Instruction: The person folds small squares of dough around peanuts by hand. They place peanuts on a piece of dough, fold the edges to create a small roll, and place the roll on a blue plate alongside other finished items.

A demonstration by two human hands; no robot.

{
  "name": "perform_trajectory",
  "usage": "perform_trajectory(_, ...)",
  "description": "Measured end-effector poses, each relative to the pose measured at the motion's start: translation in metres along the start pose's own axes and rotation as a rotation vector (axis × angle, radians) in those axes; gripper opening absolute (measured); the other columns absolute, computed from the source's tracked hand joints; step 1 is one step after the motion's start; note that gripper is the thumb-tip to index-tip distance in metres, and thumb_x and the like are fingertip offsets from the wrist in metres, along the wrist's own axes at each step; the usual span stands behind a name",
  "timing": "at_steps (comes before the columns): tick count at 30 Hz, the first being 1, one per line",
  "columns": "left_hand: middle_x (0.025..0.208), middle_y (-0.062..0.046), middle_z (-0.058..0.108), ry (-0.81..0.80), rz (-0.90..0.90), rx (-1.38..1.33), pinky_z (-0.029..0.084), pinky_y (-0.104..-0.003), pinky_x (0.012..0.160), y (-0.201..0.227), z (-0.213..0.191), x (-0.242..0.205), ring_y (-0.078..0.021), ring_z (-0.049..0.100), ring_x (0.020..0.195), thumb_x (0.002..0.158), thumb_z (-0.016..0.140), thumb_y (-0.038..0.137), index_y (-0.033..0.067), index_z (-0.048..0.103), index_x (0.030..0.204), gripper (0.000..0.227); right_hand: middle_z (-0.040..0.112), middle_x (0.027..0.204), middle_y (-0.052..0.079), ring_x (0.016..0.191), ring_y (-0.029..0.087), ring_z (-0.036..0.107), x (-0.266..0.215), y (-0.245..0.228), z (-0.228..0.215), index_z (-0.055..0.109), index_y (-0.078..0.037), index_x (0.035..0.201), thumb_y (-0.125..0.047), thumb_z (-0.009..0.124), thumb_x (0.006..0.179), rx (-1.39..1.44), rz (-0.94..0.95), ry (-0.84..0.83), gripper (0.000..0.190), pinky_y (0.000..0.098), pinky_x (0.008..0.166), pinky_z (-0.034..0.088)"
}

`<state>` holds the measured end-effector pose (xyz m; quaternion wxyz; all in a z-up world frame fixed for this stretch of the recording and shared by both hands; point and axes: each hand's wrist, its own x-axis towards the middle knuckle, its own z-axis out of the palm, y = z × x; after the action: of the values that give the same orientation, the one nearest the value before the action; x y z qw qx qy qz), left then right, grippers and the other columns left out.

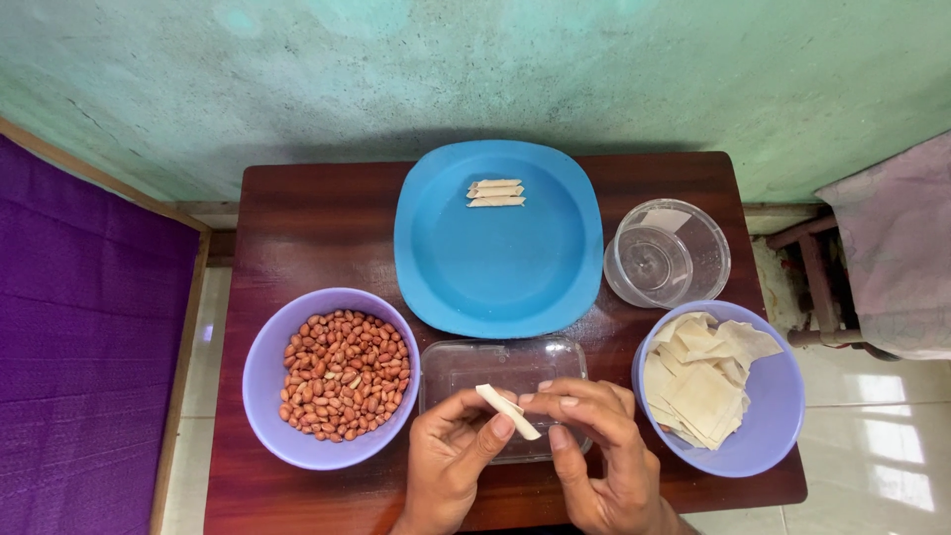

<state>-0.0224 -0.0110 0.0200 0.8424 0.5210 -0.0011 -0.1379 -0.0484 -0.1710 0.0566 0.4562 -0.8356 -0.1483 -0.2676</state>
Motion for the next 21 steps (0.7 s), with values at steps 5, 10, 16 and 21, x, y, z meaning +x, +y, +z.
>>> perform_trajectory(5,0.095,-0.014,0.079,0.031,0.025,0.039,0.060,-0.031,0.083,-0.004,0.001,-0.001,-0.0213,0.075,0.086,0.087,0.080,0.011,-0.0040,0.077,0.104,0.023,0.081,0.108,0.010,0.105,0.028,0.077,-0.004,-0.002,0.002,0.047,-0.009,0.124,-0.010,0.055,0.101,0.044,0.037,0.036,0.025,0.0390,0.099,0.049)
perform_trajectory(10,0.097,-0.015,0.079,0.031,0.050,0.029,0.060,-0.032,0.086,-0.006,0.001,-0.001,-0.0226,0.074,0.090,0.087,0.080,0.010,-0.0041,0.077,0.104,0.022,0.081,0.106,0.009,0.103,0.027,0.078,-0.002,-0.004,0.002,0.046,-0.009,0.125,-0.011,0.055,0.101,0.060,0.052,0.045,0.026,0.0373,0.099,0.049)
perform_trajectory(16,0.103,-0.017,0.081,0.030,0.052,0.008,0.062,-0.034,0.089,-0.005,-0.002,0.000,-0.0246,0.077,0.095,0.087,0.079,0.010,-0.0045,0.077,0.105,0.024,0.081,0.105,0.009,0.103,0.027,0.077,0.004,-0.006,0.005,0.046,-0.007,0.126,-0.008,0.055,0.101,0.047,0.001,0.026,0.026,0.0374,0.097,0.049)
perform_trajectory(21,0.104,-0.018,0.081,0.063,-0.007,-0.029,0.063,-0.033,0.086,-0.005,-0.008,0.001,-0.0227,0.076,0.093,0.086,0.079,0.010,-0.0047,0.077,0.105,0.025,0.078,0.115,0.008,0.101,0.026,0.078,0.004,-0.004,0.012,0.053,-0.007,0.118,-0.009,0.053,0.103,-0.157,-0.173,0.020,0.015,0.0403,0.086,0.043)
